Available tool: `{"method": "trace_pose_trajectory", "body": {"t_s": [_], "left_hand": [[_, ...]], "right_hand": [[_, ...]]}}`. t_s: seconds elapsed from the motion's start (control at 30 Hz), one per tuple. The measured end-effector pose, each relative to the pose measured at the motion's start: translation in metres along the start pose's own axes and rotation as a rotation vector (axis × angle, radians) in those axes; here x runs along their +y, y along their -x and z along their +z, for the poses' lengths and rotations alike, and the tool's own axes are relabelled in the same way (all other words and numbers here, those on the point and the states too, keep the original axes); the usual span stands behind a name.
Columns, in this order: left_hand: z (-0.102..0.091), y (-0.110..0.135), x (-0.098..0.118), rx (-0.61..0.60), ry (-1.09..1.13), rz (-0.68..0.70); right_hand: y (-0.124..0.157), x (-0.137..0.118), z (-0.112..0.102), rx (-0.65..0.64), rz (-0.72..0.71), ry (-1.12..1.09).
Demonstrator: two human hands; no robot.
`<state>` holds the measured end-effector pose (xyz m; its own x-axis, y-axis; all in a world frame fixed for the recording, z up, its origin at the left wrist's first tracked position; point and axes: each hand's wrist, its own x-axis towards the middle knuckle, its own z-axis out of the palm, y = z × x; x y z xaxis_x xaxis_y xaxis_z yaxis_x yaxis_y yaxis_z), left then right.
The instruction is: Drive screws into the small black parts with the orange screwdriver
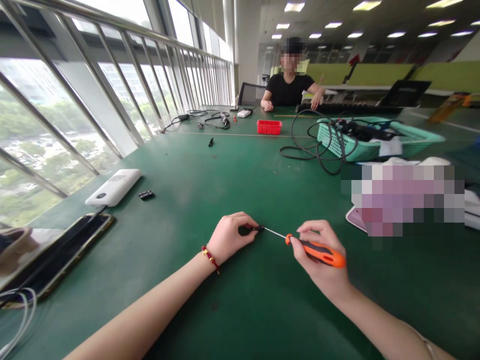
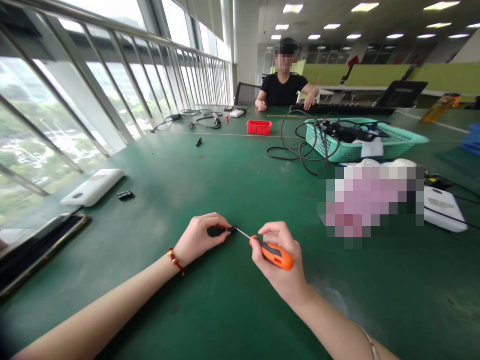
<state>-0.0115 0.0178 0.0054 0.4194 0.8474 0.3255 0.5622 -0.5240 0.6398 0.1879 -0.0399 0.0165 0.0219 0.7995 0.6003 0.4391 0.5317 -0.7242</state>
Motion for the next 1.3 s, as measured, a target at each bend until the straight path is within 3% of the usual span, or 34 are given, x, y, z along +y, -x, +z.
{"method": "trace_pose_trajectory", "body": {"t_s": [0.1,0.4,0.67,0.9,1.07,1.2,1.3], "left_hand": [[0.001,-0.002,-0.001,-0.009,-0.009,0.010],[0.012,-0.006,0.001,-0.004,-0.121,0.084],[0.015,-0.006,0.005,0.013,-0.151,0.084],[0.022,-0.008,0.010,0.005,-0.177,0.092],[0.021,-0.007,0.010,0.012,-0.202,0.088],[0.021,-0.007,0.010,0.025,-0.208,0.086],[0.021,-0.007,0.009,0.039,-0.188,0.096]], "right_hand": [[-0.005,0.003,0.000,0.121,0.041,-0.010],[-0.013,-0.006,-0.006,0.111,0.108,-0.025],[-0.013,-0.003,-0.004,0.156,-0.015,-0.027],[-0.016,-0.010,-0.008,0.104,0.061,0.010],[-0.015,-0.003,-0.008,0.174,0.002,0.035],[-0.014,-0.004,-0.007,0.171,0.050,0.098],[-0.014,-0.009,-0.006,0.119,0.081,0.081]]}}
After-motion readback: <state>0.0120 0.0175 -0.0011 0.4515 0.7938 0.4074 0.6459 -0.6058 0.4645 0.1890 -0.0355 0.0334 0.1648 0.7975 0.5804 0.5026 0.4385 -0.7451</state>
